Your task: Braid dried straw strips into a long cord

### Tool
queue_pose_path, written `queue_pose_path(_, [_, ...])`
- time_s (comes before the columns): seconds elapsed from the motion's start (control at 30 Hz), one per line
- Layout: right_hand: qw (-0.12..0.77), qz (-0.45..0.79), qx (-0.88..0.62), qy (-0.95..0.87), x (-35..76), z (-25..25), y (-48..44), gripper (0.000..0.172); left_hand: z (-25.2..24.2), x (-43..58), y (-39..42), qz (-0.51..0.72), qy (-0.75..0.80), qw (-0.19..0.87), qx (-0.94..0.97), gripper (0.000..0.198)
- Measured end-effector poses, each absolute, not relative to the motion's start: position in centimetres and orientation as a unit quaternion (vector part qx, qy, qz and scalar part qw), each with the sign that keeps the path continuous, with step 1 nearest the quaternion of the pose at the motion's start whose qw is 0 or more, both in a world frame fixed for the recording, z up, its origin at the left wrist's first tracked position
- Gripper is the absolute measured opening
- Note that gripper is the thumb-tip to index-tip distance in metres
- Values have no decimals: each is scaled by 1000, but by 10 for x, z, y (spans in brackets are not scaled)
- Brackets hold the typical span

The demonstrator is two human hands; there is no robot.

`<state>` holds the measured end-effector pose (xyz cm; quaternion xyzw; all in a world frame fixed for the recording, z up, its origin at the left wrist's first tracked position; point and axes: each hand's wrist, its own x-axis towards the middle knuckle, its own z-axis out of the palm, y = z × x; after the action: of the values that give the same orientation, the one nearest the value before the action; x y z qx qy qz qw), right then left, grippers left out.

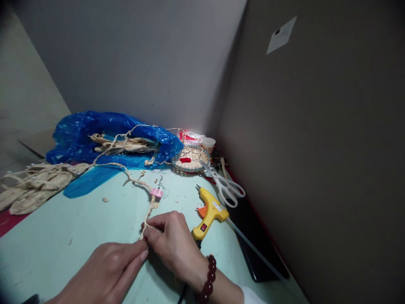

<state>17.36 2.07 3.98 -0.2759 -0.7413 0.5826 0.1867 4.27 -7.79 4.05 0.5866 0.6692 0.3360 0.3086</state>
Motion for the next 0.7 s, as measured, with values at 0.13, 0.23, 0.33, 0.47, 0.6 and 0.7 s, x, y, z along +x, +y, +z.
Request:
queue_pose_path(0.13, [185, 572, -279, -749, 173, 39, 21, 21, 55, 35, -67, 337, 716, 250, 557, 30])
queue_pose_path(0.23, [184, 548, -288, -764, 174, 43, 19, 23, 45, 28, -57, 405, 670, 417, 462, 14])
queue_pose_path(0.33, [187, 534, -283, -774, 174, 47, 17, 24, 33, 25, -51, 450, 610, 512, 404, 17])
queue_pose_path(0.47, [177, 500, -284, -799, 176, 50, 14, 27, 34, 26, -54, 458, 602, 538, 373, 19])
queue_pose_path(0.6, [154, 442, -307, -829, 179, 51, 10, 26, 44, 25, -55, 413, 627, 515, 414, 18])
queue_pose_path(0.7, [155, 396, -319, -847, 181, 53, 7, 16, 45, 22, -55, 381, 636, 511, 436, 24])
